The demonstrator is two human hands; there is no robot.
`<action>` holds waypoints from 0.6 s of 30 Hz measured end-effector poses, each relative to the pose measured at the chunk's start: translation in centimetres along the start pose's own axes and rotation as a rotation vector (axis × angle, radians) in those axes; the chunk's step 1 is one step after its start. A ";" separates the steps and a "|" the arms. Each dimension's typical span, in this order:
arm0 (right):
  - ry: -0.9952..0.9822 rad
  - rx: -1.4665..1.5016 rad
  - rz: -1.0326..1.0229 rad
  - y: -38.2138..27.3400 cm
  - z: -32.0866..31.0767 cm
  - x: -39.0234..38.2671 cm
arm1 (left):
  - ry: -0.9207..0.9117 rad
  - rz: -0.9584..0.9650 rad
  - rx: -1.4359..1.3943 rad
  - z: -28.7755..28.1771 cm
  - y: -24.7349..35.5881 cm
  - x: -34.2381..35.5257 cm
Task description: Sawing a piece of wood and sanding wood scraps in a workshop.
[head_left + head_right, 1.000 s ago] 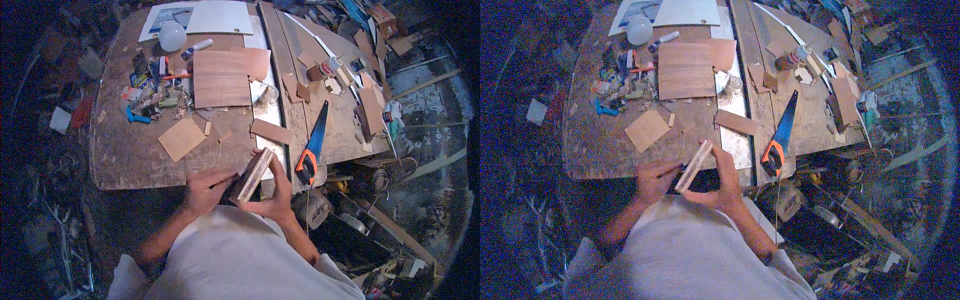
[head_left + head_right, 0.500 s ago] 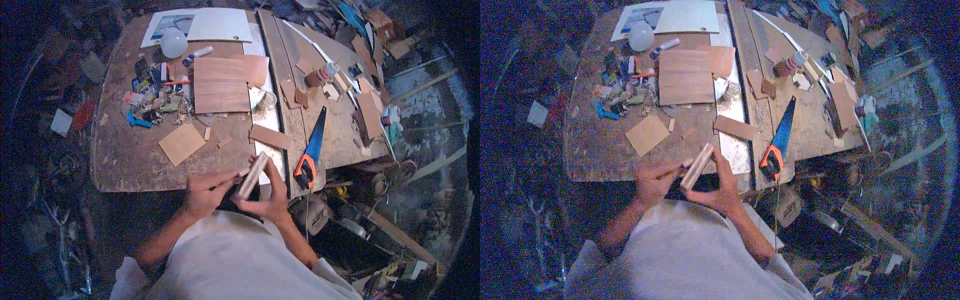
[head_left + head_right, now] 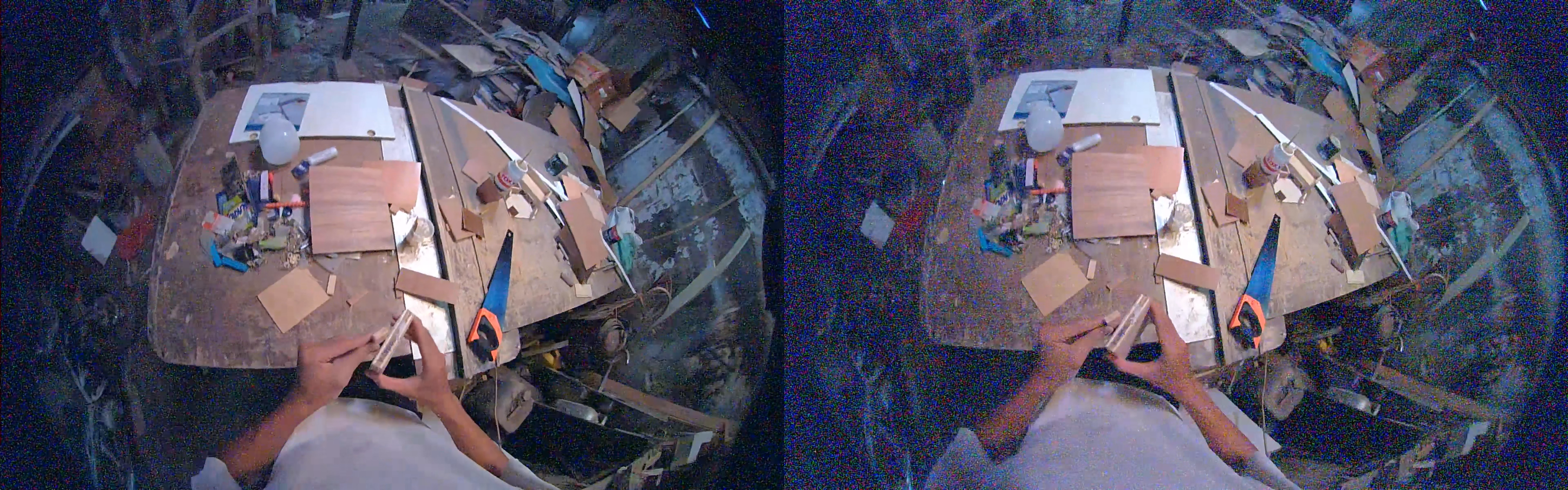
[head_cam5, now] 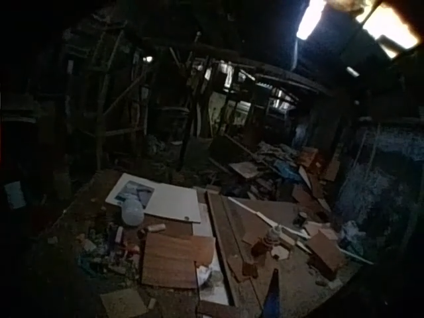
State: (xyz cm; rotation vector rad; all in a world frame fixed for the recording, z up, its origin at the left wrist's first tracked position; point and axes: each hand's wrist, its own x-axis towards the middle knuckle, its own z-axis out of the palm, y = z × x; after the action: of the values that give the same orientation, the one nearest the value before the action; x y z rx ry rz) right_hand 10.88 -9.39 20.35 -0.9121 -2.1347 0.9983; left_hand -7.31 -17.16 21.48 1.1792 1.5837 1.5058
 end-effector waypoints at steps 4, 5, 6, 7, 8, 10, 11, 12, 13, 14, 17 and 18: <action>0.011 0.058 -0.064 -1.2 -0.5 0.5 | -0.087 0.021 0.119 -0.2 -0.2 0.0; 0.015 0.056 -0.070 -1.1 -0.6 0.4 | -0.091 0.021 0.096 -0.2 0.0 -0.1; 0.019 0.056 -0.074 -0.9 -0.4 0.2 | -0.097 0.019 0.075 -0.3 0.1 -0.3; -0.029 0.030 0.022 -0.3 -0.3 0.2 | -0.064 -0.100 0.033 -0.2 -0.2 -0.4; -0.027 0.031 0.020 -0.4 -0.1 0.1 | -0.064 -0.098 0.034 -0.2 -0.5 -0.4; -0.031 0.034 0.000 -0.9 -0.3 0.4 | -0.062 -0.039 0.096 -0.1 -1.0 -0.3; -0.020 0.033 -0.038 -1.6 -0.7 0.7 | -0.057 -0.038 0.096 0.0 -1.0 -0.1; -0.019 0.035 -0.035 -1.6 -0.7 0.5 | -0.085 -0.020 0.080 -0.1 -0.8 -0.2; -0.007 0.032 -0.026 -1.4 -0.7 0.3 | -0.113 -0.001 0.064 -0.2 -0.6 -0.2; 0.005 0.028 -0.016 -1.1 -0.7 0.1 | -0.116 -0.002 0.066 -0.2 -0.4 -0.2; -0.020 0.042 -0.030 -1.1 -0.7 0.5 | -0.062 -0.114 -0.045 -0.2 0.0 0.1; -0.014 0.041 -0.041 -1.5 -0.8 0.3 | -0.111 -0.097 0.043 -0.4 0.5 0.1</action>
State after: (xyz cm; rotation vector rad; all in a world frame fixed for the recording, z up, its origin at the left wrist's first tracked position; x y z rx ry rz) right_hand 10.87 -9.54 22.05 -0.8408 -2.1278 1.0273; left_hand -7.62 -17.25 21.99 1.1724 1.5822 1.3279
